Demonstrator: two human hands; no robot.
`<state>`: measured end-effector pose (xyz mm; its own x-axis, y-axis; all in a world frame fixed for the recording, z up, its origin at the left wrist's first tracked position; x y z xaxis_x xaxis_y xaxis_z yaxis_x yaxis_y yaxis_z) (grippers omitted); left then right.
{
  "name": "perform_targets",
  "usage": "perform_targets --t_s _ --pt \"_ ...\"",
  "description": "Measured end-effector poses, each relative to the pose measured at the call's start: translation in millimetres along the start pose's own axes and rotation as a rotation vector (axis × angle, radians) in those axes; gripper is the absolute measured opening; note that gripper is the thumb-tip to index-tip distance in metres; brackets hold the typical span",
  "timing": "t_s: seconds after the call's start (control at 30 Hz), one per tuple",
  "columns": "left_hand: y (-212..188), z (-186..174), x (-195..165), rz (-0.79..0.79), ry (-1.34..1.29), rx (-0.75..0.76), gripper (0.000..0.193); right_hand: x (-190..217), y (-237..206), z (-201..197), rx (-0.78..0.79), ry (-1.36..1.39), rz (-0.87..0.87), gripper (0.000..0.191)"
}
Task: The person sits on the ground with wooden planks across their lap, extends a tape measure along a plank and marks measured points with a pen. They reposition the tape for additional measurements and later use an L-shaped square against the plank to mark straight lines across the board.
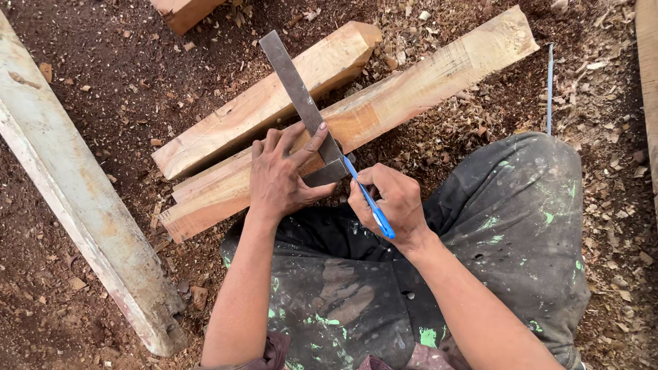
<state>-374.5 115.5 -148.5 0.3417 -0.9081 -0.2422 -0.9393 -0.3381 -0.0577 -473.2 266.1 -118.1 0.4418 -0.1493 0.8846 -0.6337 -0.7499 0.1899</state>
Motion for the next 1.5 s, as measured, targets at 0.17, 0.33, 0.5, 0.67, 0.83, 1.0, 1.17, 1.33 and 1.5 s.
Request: perform_targets --t_s 0.17,0.33,0.5,0.67,0.83,1.0,1.17,1.33,1.5 --pt "-1.2 -2.9 1.1 0.002 -0.020 -0.019 0.102 -2.7 4.8 1.7 0.017 -0.002 0.022 0.013" --pt "-1.5 -5.0 0.5 0.010 -0.022 -0.021 0.103 -1.1 11.9 -4.8 0.019 0.022 0.103 0.012" --pt "-2.9 -5.4 4.0 -0.011 -0.028 0.001 0.107 7.0 34.7 -4.0 -0.005 0.007 0.049 0.007" --pt "-3.5 -8.7 7.1 -0.005 -0.046 -0.005 0.107 9.4 57.2 9.9 0.015 -0.005 -0.005 0.006" --pt "-3.8 -9.1 11.7 0.006 -0.061 -0.021 0.105 13.0 64.5 20.4 0.055 -0.041 -0.026 0.010" --pt "-4.7 -3.9 15.3 -0.003 -0.059 -0.001 0.107 16.8 54.6 15.9 0.133 -0.031 0.023 0.005" --pt "-6.0 -2.6 15.0 -0.039 -0.087 0.035 0.110 17.6 46.5 -2.1 0.250 -0.091 0.185 0.004" --pt "-8.6 -15.1 9.9 -0.021 -0.065 0.005 0.111 25.2 65.2 1.7 0.191 -0.003 0.203 0.011" --pt "-9.9 -15.1 10.4 -0.037 -0.074 0.016 0.110 26.3 63.8 13.5 0.200 0.024 0.118 0.010"
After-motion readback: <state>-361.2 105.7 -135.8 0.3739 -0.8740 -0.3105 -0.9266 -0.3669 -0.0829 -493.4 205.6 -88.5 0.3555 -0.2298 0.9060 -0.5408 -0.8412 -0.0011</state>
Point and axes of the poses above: each hand's wrist, its own y-axis towards the middle knuckle, its own z-axis out of the palm, x = y × z, the point moved 8 cm from there along y, towards the middle knuckle, and after that the axes turned 6 degrees about z, right-handed, at the moved point
